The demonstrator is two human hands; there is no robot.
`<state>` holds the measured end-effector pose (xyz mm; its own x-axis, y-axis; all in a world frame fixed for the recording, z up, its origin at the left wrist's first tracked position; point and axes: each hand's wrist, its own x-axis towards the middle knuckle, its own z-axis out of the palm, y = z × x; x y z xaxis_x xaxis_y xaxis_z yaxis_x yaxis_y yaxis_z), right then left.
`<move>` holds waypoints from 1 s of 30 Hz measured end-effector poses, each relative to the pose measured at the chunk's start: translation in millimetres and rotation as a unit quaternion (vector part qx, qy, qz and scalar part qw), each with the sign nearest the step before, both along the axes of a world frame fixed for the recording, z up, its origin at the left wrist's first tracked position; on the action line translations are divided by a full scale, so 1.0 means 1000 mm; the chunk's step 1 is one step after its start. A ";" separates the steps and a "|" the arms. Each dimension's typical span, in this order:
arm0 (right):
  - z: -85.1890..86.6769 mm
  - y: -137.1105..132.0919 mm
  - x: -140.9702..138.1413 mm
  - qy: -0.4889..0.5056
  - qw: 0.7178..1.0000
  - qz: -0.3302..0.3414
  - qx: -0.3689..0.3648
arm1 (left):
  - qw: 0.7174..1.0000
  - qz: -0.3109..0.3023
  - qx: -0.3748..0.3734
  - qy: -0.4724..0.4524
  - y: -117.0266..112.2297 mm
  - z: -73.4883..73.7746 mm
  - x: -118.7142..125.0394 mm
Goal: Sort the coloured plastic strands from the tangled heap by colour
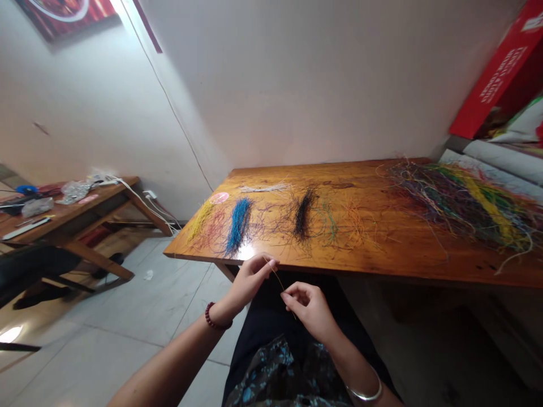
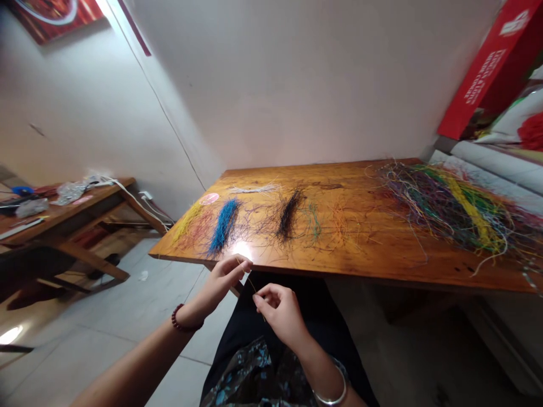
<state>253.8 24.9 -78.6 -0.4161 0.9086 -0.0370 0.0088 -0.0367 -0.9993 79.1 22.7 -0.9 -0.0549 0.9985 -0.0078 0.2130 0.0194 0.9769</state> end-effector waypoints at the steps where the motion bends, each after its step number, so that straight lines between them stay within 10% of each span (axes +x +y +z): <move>1: 0.000 0.000 0.000 0.009 1.000 -0.009 0.001 | 1.000 -0.007 -0.006 -0.010 -0.002 -0.001 0.001; 11: -0.004 0.002 0.000 0.011 1.000 -0.003 -0.004 | 0.999 -0.036 0.010 -0.013 -0.008 -0.007 0.011; 30: -0.002 -0.002 0.000 -0.016 0.999 0.020 0.019 | 0.984 0.141 0.045 -0.100 0.007 -0.002 -0.026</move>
<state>253.3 22.7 -80.8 -0.4511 0.8923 -0.0164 0.0417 0.0028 -0.9991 52.8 29.8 -2.7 -0.3370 0.9406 0.0417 0.0146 -0.0391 0.9991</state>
